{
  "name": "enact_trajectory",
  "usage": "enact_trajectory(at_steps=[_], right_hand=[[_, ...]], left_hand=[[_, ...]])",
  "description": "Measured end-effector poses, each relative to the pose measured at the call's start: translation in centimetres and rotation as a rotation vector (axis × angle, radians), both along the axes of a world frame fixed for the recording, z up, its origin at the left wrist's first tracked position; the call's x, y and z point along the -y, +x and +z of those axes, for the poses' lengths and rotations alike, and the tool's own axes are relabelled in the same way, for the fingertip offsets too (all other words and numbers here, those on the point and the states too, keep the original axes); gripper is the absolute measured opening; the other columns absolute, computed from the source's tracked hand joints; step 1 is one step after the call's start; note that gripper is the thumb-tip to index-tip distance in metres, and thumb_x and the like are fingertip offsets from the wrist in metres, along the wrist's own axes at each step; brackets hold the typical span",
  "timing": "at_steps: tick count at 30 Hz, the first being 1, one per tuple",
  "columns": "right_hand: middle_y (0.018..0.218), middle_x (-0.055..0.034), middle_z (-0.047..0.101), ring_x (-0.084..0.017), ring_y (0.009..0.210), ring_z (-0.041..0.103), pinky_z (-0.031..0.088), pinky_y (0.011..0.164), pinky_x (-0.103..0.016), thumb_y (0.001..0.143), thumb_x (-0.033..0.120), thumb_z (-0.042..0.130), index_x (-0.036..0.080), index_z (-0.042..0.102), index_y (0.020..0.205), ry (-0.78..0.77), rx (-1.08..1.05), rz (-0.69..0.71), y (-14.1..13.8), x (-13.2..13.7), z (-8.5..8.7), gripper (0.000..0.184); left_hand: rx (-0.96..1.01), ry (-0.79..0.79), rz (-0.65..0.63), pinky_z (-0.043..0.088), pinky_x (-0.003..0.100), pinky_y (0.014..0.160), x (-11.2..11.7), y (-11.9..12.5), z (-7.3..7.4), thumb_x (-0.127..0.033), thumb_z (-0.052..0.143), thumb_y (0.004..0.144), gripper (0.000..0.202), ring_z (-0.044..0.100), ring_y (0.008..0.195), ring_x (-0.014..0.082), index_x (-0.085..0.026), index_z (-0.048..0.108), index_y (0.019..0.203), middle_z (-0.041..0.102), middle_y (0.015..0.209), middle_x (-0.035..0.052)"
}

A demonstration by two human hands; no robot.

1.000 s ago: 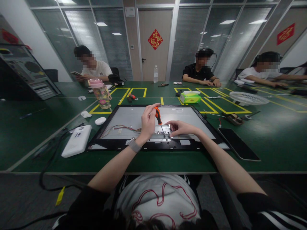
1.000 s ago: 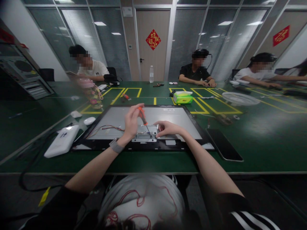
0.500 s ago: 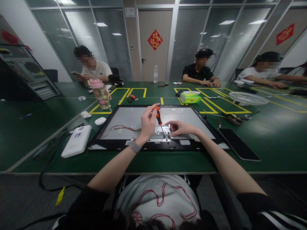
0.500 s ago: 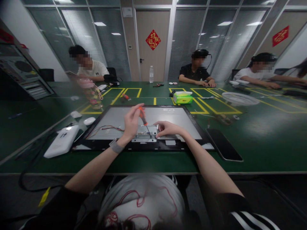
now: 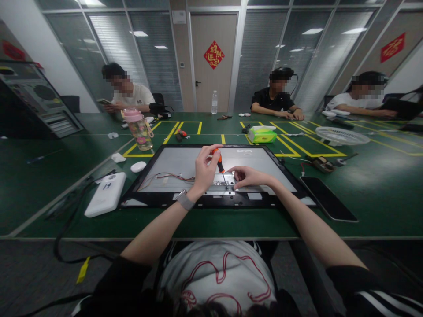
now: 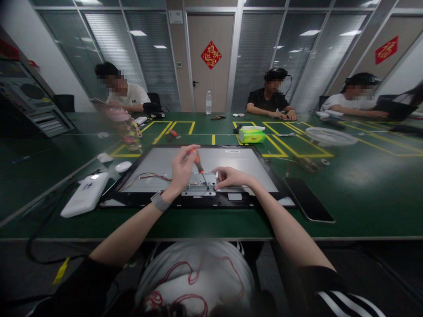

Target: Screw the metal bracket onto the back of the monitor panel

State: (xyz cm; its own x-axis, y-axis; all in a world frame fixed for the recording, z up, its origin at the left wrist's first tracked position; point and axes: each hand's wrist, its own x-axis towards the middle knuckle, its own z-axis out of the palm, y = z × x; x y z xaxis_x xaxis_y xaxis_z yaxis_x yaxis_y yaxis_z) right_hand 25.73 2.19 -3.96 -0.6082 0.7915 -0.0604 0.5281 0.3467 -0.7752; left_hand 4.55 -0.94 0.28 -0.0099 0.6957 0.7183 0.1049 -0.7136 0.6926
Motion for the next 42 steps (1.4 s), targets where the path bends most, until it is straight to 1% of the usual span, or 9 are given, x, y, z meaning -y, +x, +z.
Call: enact_trajectory(at_steps=[6,10,17,23,30,35,42], right_hand=[[0.071,0.0041,0.049,-0.011,0.065,0.047,0.037,0.061,-0.025,0.063,0.044,0.078,0.013,0.051,0.128,-0.004,-0.007,0.001,-0.15,0.21,0.24,0.077],[0.071,0.0039,0.049,-0.011,0.065,0.047,0.037,0.062,-0.025,0.063,0.044,0.078,0.014,0.051,0.127,0.0,-0.007,-0.002,-0.14,0.16,0.13,0.076],[0.072,0.0037,0.05,-0.012,0.066,0.048,0.038,0.063,-0.025,0.063,0.044,0.078,0.015,0.051,0.128,-0.004,-0.014,0.0,-0.06,0.09,0.04,0.076],[0.073,0.0034,0.049,-0.012,0.067,0.047,0.037,0.062,-0.025,0.063,0.044,0.078,0.014,0.051,0.128,-0.008,-0.007,-0.008,-0.17,0.29,0.24,0.076],[0.073,0.0037,0.049,-0.011,0.066,0.047,0.037,0.062,-0.026,0.063,0.044,0.078,0.015,0.05,0.129,-0.004,0.002,-0.013,-0.14,0.26,0.21,0.077],[0.072,0.0041,0.048,-0.011,0.065,0.046,0.036,0.061,-0.025,0.063,0.043,0.078,0.015,0.051,0.129,-0.002,-0.003,-0.007,-0.19,0.34,0.36,0.077],[0.072,0.004,0.048,-0.011,0.065,0.046,0.036,0.061,-0.025,0.062,0.043,0.079,0.014,0.051,0.128,-0.008,0.007,-0.015,-0.29,0.5,0.67,0.077]], left_hand=[[0.008,0.002,0.007,0.044,0.027,0.075,-0.23,-0.02,-0.05,-0.025,0.042,0.094,0.024,0.054,0.081,0.0133,-0.02,0.065,0.1,0.058,0.082,0.0026],[0.014,-0.008,-0.01,0.043,0.028,0.075,-0.27,0.04,-0.11,-0.026,0.04,0.094,0.026,0.054,0.079,0.0135,-0.019,0.064,0.102,0.058,0.082,0.0026],[0.004,0.0,-0.01,0.043,0.028,0.075,-0.08,-0.06,0.03,-0.026,0.041,0.094,0.025,0.054,0.08,0.0138,-0.02,0.063,0.101,0.058,0.082,0.0029],[0.011,-0.016,-0.044,0.043,0.027,0.074,-0.13,0.0,-0.14,-0.027,0.04,0.095,0.026,0.054,0.076,0.0129,-0.019,0.062,0.104,0.058,0.081,0.0025],[0.017,-0.009,-0.055,0.044,0.027,0.071,-0.06,0.1,-0.05,-0.026,0.041,0.094,0.024,0.054,0.076,0.0127,-0.019,0.062,0.104,0.058,0.081,0.0027],[0.008,-0.028,-0.071,0.045,0.026,0.07,-0.13,0.19,-0.23,-0.027,0.041,0.094,0.024,0.054,0.075,0.0127,-0.02,0.06,0.106,0.058,0.083,0.0028],[0.01,-0.016,-0.089,0.046,0.026,0.068,0.08,0.31,-0.22,-0.028,0.041,0.094,0.023,0.054,0.073,0.012,-0.019,0.059,0.107,0.058,0.082,0.0022]])
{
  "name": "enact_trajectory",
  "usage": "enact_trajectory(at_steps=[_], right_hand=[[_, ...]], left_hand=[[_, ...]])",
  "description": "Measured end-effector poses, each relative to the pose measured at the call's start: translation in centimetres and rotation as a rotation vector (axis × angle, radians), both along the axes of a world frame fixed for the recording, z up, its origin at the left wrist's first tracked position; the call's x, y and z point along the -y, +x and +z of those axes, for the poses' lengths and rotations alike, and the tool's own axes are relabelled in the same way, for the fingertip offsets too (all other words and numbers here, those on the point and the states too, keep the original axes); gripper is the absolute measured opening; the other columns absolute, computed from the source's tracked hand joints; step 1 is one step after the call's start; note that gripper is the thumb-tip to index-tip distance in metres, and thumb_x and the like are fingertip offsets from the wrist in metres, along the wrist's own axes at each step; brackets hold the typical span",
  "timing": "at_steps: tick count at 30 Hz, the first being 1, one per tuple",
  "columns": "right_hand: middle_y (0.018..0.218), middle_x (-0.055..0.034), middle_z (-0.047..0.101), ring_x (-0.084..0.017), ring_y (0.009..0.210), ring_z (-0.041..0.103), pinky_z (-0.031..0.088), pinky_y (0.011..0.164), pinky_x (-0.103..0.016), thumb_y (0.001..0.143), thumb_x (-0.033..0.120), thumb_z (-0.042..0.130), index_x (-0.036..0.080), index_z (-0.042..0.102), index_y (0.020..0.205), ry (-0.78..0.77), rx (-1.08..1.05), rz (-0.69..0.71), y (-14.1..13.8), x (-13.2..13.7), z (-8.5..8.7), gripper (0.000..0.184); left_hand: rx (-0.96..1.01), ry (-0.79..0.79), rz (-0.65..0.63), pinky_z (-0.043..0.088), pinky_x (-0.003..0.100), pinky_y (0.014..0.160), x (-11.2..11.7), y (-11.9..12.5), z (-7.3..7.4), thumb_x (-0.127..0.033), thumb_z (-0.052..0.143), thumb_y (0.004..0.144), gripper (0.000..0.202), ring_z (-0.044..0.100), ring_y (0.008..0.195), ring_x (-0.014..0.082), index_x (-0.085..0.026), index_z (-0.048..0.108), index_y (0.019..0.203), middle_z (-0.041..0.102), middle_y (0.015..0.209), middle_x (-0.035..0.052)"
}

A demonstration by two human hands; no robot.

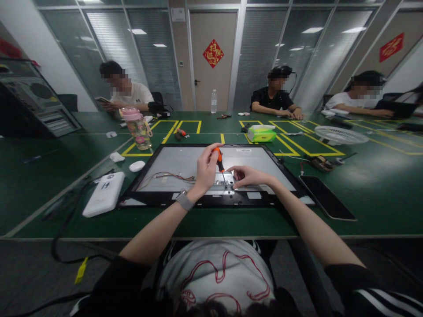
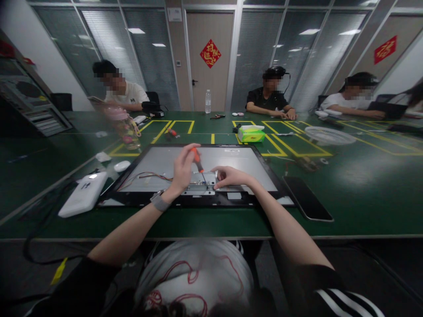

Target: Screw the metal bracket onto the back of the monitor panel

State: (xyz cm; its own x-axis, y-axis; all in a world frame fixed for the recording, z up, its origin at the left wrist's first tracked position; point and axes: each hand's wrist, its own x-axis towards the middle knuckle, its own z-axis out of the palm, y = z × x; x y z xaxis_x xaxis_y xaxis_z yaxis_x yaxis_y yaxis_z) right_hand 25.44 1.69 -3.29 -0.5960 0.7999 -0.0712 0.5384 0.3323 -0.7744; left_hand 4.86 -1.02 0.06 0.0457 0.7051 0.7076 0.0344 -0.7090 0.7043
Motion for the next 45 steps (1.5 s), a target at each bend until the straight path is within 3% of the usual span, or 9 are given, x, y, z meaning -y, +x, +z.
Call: enact_trajectory(at_steps=[31,45], right_hand=[[0.073,0.0036,0.049,-0.012,0.067,0.048,0.038,0.063,-0.026,0.061,0.045,0.078,0.014,0.052,0.127,0.011,-0.011,0.006,0.05,-0.16,-0.32,0.077],[0.073,0.0038,0.05,-0.011,0.066,0.048,0.038,0.062,-0.025,0.061,0.044,0.079,0.016,0.051,0.128,0.005,-0.018,0.01,0.09,-0.2,-0.28,0.078]], left_hand=[[-0.018,-0.024,-0.011,0.046,0.026,0.069,-0.04,-0.04,-0.25,-0.031,0.04,0.095,0.025,0.055,0.072,0.0115,-0.02,0.056,0.11,0.059,0.083,0.0018],[-0.017,-0.043,0.007,0.048,0.029,0.074,-0.28,-0.13,-0.55,-0.03,0.038,0.095,0.03,0.057,0.078,0.0134,-0.021,0.056,0.118,0.061,0.096,0.0055]])
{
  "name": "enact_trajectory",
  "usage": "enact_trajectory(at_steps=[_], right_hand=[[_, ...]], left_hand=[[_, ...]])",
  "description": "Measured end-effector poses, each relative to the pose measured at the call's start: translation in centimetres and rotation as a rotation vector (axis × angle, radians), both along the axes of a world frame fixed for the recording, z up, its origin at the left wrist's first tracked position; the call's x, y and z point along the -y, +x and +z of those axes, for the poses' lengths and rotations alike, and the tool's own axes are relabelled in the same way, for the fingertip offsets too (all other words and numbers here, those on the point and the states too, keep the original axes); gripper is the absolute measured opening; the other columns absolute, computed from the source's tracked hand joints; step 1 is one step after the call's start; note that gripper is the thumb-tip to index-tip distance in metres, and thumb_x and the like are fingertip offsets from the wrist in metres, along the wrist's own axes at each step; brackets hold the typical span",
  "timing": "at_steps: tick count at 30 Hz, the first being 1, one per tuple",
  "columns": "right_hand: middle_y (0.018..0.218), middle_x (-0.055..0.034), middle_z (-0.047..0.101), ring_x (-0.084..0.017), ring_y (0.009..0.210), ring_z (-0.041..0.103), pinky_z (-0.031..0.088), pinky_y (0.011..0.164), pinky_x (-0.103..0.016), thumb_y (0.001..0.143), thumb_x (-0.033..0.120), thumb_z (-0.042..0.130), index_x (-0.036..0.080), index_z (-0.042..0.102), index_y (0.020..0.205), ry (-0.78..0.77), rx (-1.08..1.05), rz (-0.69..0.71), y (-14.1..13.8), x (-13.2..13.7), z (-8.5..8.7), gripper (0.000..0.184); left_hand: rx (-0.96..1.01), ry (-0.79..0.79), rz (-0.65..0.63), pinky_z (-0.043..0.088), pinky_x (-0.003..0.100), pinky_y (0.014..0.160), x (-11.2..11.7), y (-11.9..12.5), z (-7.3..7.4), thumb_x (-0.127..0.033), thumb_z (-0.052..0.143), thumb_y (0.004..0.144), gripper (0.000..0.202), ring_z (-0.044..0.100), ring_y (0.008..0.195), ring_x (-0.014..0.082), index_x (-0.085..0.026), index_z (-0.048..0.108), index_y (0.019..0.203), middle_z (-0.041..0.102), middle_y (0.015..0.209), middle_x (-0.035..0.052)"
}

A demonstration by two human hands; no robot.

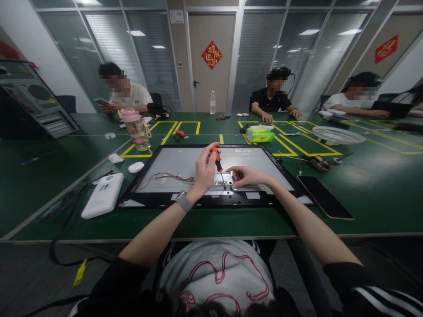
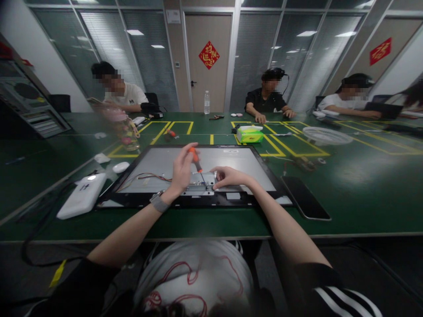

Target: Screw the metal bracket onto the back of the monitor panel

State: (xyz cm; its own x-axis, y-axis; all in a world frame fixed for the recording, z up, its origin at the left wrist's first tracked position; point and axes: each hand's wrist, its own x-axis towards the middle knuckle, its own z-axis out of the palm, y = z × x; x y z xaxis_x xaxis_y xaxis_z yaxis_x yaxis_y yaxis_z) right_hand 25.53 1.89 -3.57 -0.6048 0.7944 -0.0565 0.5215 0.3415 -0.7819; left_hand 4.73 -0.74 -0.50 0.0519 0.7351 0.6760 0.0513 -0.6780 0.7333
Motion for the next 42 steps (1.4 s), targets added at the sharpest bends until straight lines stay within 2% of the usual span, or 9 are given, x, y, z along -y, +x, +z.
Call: enact_trajectory(at_steps=[11,42], right_hand=[[0.072,0.0042,0.05,-0.011,0.066,0.048,0.038,0.062,-0.025,0.062,0.045,0.079,0.015,0.051,0.127,0.017,0.012,-0.005,0.09,-0.1,-0.19,0.077],[0.072,0.0038,0.049,-0.012,0.066,0.047,0.037,0.063,-0.026,0.063,0.043,0.078,0.014,0.05,0.129,0.004,0.013,0.0,-0.08,0.14,0.14,0.077]], left_hand=[[0.022,-0.03,-0.031,0.048,0.027,0.068,0.05,0.14,0.14,-0.029,0.04,0.094,0.028,0.056,0.072,0.012,-0.021,0.055,0.116,0.059,0.09,0.0036],[0.015,-0.026,-0.056,0.048,0.025,0.066,-0.14,0.08,0.03,-0.03,0.041,0.094,0.028,0.057,0.072,0.011,-0.021,0.054,0.118,0.059,0.089,0.0025]])
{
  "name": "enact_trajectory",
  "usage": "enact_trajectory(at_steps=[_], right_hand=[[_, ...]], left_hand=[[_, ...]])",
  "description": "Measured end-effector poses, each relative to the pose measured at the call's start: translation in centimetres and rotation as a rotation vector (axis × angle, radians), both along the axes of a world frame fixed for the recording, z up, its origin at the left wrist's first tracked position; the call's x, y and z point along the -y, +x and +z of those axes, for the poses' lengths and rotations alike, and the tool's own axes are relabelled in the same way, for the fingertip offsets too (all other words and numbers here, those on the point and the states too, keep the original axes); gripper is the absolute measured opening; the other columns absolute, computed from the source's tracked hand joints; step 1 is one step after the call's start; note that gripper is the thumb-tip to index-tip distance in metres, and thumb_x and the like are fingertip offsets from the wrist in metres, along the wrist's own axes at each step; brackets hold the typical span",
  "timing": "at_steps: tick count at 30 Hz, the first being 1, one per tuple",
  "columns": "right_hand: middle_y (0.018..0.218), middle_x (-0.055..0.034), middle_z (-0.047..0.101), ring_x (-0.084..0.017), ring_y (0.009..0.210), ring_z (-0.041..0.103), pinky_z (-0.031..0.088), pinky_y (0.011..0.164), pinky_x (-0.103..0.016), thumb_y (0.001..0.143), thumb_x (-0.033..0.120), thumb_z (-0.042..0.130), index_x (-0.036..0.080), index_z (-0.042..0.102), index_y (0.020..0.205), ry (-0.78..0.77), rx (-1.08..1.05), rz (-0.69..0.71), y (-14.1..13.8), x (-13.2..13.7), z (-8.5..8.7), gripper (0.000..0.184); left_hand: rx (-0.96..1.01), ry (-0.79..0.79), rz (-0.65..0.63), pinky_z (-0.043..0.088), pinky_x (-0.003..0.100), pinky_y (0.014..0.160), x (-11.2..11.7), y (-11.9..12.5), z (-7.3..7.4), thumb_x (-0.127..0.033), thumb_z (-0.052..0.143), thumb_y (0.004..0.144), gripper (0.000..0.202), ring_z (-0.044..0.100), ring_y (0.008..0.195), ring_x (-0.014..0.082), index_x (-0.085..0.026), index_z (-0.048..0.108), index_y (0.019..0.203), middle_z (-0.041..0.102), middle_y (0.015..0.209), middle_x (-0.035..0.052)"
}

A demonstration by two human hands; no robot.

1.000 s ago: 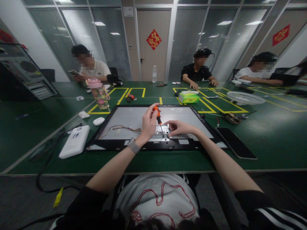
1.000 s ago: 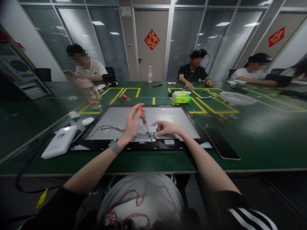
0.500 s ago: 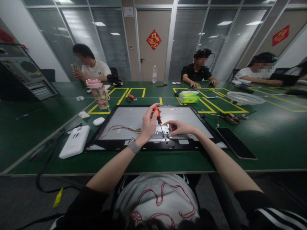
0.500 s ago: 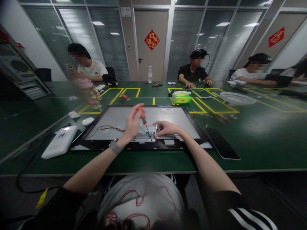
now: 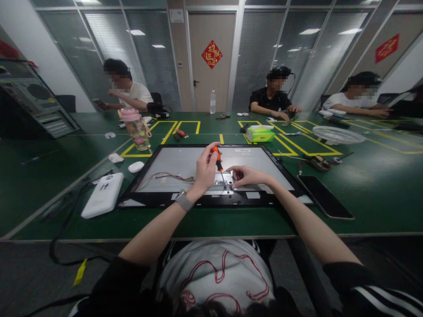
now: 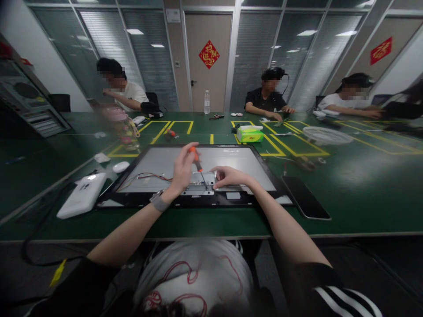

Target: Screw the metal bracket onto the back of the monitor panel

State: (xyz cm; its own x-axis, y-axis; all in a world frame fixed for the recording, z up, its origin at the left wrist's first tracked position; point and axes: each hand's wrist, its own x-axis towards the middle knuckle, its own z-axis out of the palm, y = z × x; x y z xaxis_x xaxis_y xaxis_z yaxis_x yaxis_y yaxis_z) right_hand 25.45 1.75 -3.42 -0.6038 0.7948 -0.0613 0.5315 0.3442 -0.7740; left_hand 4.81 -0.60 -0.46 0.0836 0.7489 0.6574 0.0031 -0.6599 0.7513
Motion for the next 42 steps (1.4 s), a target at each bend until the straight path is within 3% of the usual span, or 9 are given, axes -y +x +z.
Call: enact_trajectory(at_steps=[42], right_hand=[[0.073,0.003,0.051,-0.012,0.066,0.049,0.039,0.063,-0.026,0.063,0.048,0.077,0.014,0.051,0.128,0.052,0.047,-0.004,0.16,0.05,0.11,0.077]], left_hand=[[-0.108,0.052,-0.011,0.05,0.026,0.067,0.38,0.22,-0.15,-0.03,0.041,0.093,0.032,0.058,0.072,0.0116,-0.023,0.047,0.125,0.061,0.087,0.002]])
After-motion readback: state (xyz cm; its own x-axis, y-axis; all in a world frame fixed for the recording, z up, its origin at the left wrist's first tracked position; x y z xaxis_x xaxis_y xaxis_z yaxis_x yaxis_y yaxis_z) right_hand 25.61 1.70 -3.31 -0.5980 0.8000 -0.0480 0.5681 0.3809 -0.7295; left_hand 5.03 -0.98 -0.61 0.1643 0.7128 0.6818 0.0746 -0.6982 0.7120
